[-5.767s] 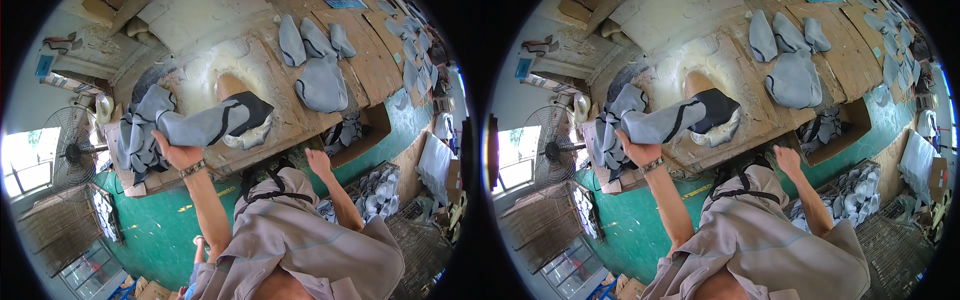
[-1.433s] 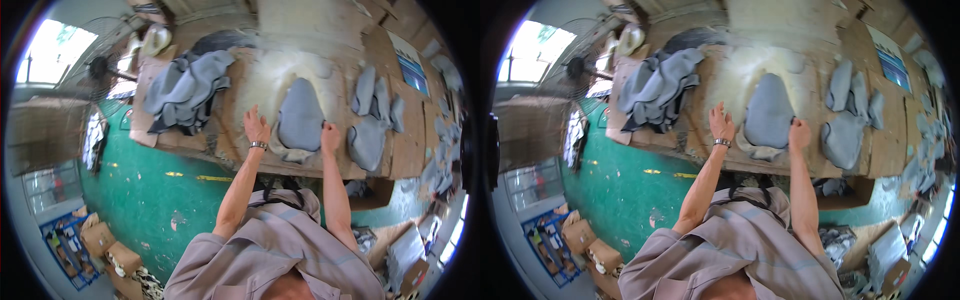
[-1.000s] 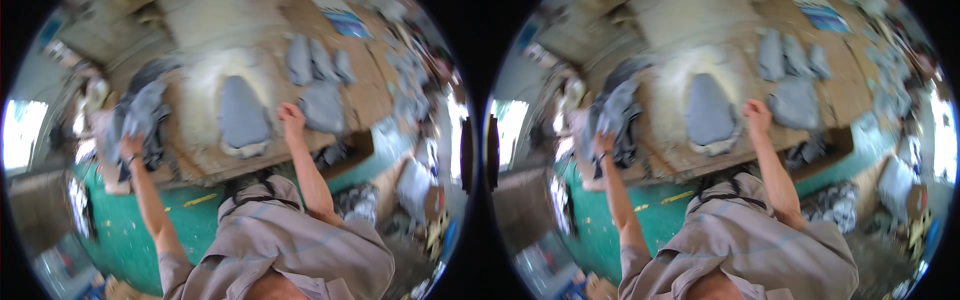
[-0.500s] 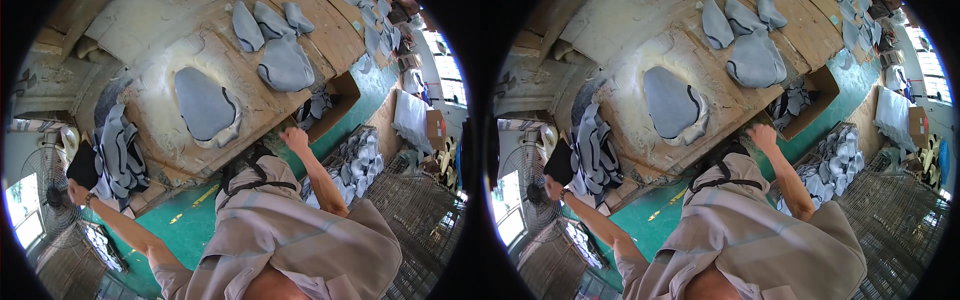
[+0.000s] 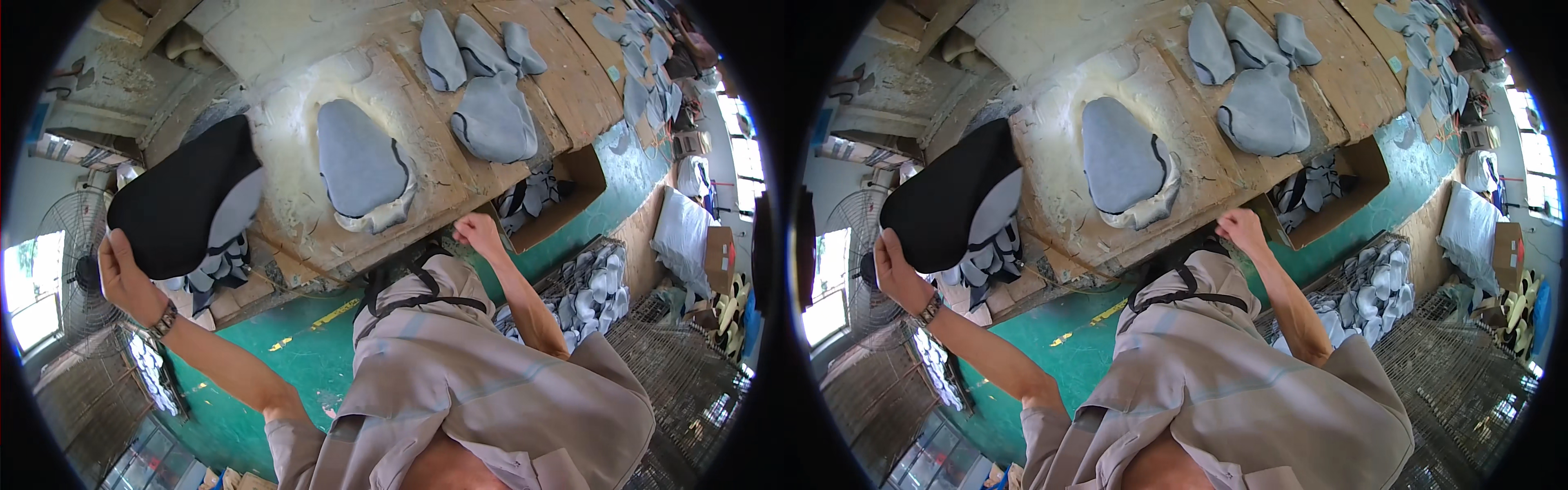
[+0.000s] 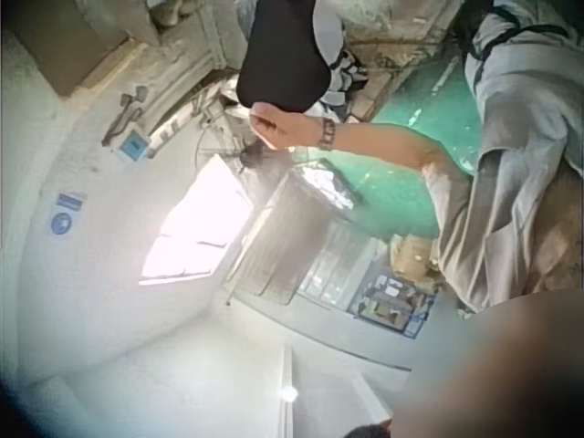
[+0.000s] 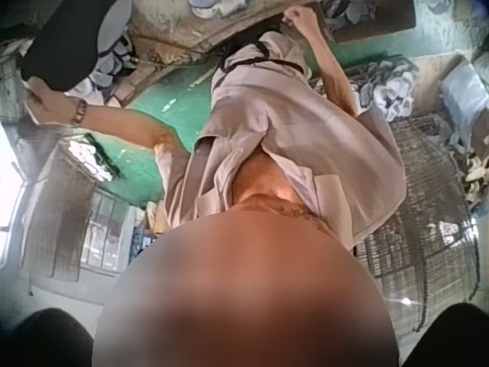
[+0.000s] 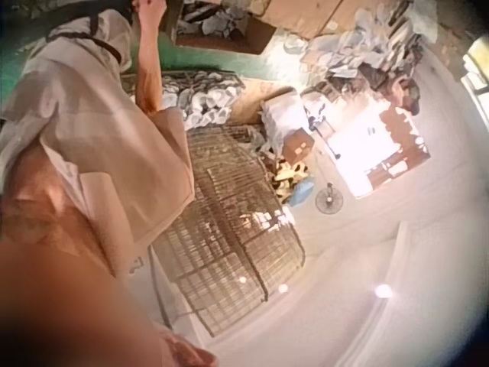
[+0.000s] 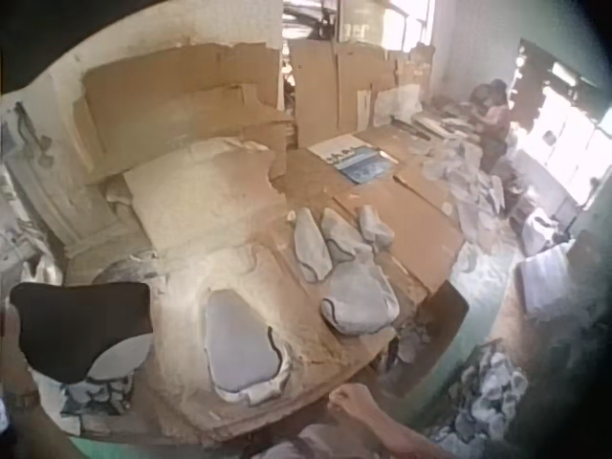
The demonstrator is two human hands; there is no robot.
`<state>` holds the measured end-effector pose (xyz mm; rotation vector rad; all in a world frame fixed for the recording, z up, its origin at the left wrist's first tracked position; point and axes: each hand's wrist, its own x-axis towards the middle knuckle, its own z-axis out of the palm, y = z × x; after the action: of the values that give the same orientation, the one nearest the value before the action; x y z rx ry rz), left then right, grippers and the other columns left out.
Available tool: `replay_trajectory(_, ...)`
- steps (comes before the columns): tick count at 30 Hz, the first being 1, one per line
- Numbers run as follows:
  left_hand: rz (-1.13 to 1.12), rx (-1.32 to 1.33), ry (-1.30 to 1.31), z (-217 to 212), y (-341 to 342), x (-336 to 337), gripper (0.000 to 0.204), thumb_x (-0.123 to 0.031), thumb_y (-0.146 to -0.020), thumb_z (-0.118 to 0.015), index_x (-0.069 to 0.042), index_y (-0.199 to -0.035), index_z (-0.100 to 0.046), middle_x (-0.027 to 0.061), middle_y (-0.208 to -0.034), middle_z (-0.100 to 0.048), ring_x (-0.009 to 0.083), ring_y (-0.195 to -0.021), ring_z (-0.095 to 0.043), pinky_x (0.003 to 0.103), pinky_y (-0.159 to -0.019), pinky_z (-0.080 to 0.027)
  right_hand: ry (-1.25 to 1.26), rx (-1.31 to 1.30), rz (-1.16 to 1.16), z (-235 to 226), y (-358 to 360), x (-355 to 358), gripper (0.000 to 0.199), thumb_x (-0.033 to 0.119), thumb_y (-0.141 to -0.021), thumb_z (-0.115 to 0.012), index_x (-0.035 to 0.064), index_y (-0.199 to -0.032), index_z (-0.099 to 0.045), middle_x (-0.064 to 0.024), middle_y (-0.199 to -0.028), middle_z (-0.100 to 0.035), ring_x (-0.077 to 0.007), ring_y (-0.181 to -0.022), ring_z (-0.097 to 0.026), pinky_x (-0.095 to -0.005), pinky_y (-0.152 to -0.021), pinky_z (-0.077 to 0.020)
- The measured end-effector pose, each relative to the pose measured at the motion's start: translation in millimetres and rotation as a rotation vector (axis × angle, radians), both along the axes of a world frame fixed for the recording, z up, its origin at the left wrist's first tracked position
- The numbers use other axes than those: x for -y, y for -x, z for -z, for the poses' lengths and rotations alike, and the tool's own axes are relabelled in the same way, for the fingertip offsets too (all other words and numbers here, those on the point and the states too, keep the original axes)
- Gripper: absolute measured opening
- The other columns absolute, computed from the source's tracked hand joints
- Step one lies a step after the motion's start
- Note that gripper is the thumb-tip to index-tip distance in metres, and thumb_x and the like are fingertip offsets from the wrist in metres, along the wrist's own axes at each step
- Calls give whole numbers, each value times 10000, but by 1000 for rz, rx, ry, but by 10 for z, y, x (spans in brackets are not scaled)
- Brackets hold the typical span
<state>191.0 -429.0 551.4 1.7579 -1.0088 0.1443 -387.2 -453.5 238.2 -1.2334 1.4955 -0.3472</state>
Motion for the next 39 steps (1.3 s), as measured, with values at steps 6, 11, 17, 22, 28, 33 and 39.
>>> replay_trajectory(6, 159, -202, 21, 213, 642, 36, 295, -185, -991, -726, 38, -1183, -707, 31, -1021, -696, 70, -917, -586, 226, -838, -476, 83, 592, 166, -1180, -478, 340, 120, 105, -914, -746, 7, -855, -711, -49, -827, -747, -78, -715, -648, -231, -649, -514)
replay_trajectory(11, 222, -304, 26, 295, 875, -95, 335, -211, -994, -724, 49, -1201, -687, 45, -1047, -702, 89, -920, -605, 239, -843, -487, 141, 455, 113, -1055, -426, 355, 138, 132, -907, -765, 23, -841, -715, -34, -792, -732, -57, -702, -615, -223, -632, -481)
replay_trajectory(17, 164, -266, 14, 250, 1026, -372, 344, -229, -1003, -711, 53, -1197, -682, 71, -1053, -709, 109, -930, -626, 248, -848, -503, 245, -139, -103, 128, -244, 669, 389, 339, -946, -645, -3, -770, -706, -95, -668, -704, -178, -638, -681, -339, -603, -529)
replay_trajectory(22, 105, -241, -50, 220, 1073, -539, 360, -239, -1007, -702, 63, -1200, -674, 79, -1054, -712, 117, -928, -638, 256, -862, -510, 137, -441, -293, 353, -654, 1129, 449, 443, -891, -681, 1, -864, -749, -151, -775, -725, -329, -801, -734, -429, -726, -569)
replay_trajectory(28, 111, -315, -48, 317, 1068, -604, 376, -242, -998, -715, 70, -1203, -668, 89, -1059, -709, 116, -926, -638, 256, -859, -513, 34, -728, -405, 211, -744, 1409, 640, 605, -760, -802, 24, -1025, -771, -197, -1083, -754, -339, -1044, -729, -435, -846, -578)
replay_trajectory(33, 141, -304, -9, 450, 1138, -380, 382, -293, -1013, -695, 48, -1187, -686, 73, -1055, -702, 117, -929, -627, 263, -855, -509, 19, -599, -247, 478, -581, 1100, 591, 614, -790, -790, 54, -975, -761, -114, -934, -762, -273, -758, -742, -405, -711, -582)
replay_trajectory(39, 185, -363, 72, 353, 1242, -289, 354, -284, -1020, -683, 41, -1163, -679, 79, -1048, -710, 130, -939, -652, 271, -861, -528, -215, 712, 467, 325, -49, 36, 234, 180, -1054, -556, 22, -1190, -662, -73, -945, -722, -146, -758, -674, -303, -645, -578)
